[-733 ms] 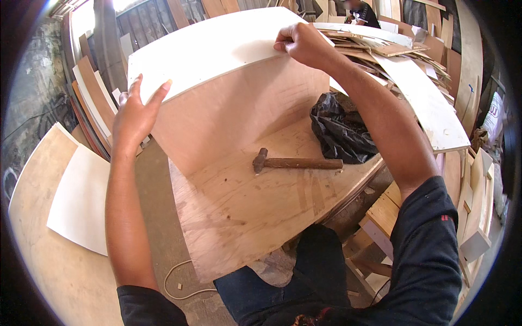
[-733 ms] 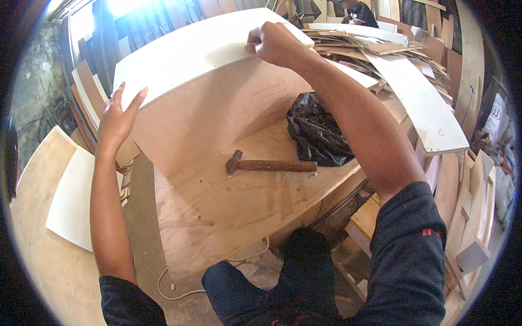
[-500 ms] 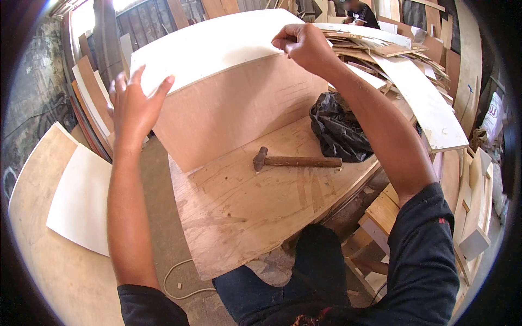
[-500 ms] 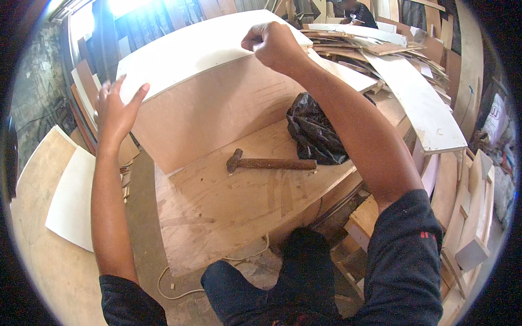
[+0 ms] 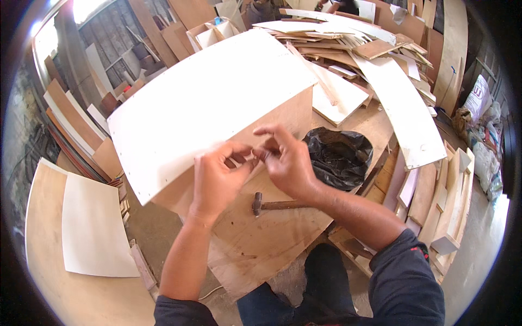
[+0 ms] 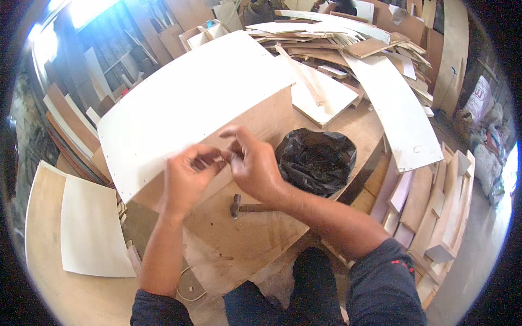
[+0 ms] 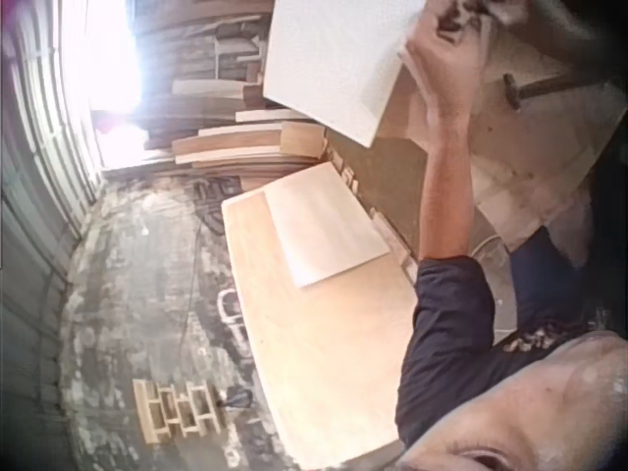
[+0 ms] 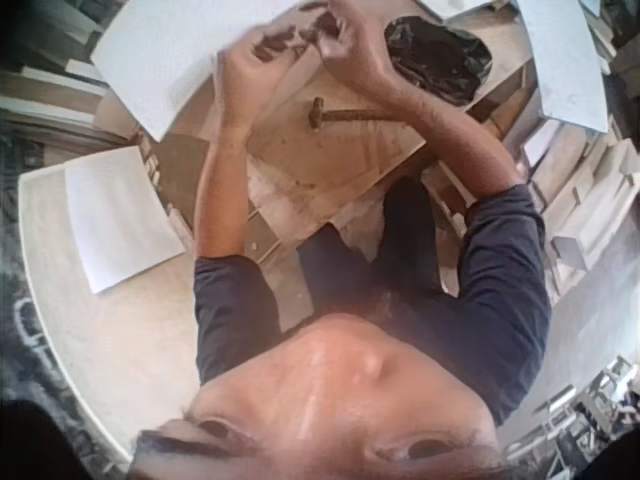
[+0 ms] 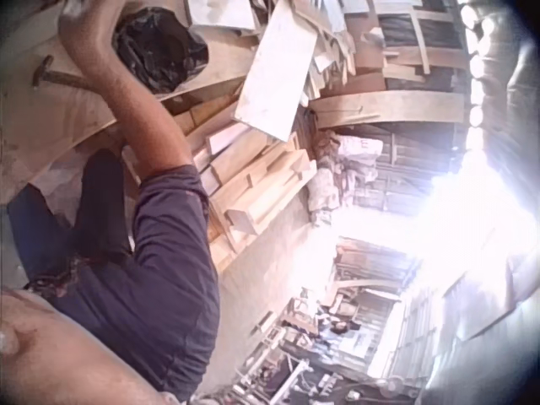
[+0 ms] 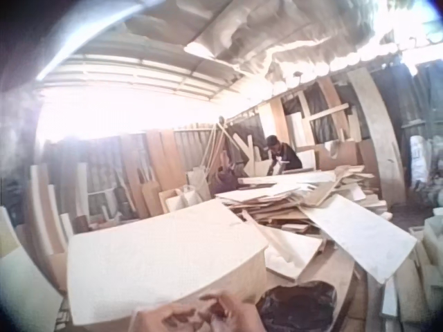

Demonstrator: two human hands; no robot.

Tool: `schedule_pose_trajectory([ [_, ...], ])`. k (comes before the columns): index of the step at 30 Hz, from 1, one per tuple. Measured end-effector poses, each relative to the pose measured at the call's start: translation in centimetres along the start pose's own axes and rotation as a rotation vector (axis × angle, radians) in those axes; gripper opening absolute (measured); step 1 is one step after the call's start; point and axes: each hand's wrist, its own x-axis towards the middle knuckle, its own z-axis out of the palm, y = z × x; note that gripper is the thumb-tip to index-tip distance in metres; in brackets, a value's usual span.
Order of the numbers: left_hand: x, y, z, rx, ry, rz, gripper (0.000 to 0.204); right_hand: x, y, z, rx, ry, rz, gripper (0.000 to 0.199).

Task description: The person assembles a small wooden structure by aligning plywood panels and hammering small nails into the edges.

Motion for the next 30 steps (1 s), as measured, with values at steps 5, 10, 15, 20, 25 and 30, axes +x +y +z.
schedule_pose_trajectory([
  [5, 0.6, 1.4, 0.4, -0.082, -0.181, -0.216, 0.013, -1.4, -0.8, -0.2, -0.191, 0.064, 0.094, 0.036],
  [10, -0.1, 2.9, -0.3, -0.141, -0.254, -0.372, 0.012, -2.4, -4.1, -0.5, -0.381, 0.061, 0.119, 0.037],
  [15, 1.3, 4.2, -1.5, -0.095, -0.198, -0.415, 0.012, -4.1, -2.6, -2.5, -0.688, -0.105, 0.178, 0.034],
  [20, 6.0, 4.3, -0.2, -0.020, -0.102, -0.372, 0.008, -9.4, 3.2, -4.1, -1.005, -0.449, 0.150, 0.035],
  [25, 8.8, 2.1, 2.8, 0.203, 0.055, -0.092, 0.005, -11.2, 5.3, -4.1, -1.004, -0.497, 0.149, 0.032],
  [30, 8.5, 1.5, 4.5, 0.457, 0.118, 0.089, 0.009, -11.7, 1.9, -5.7, -0.674, -0.262, 0.450, 0.025],
])
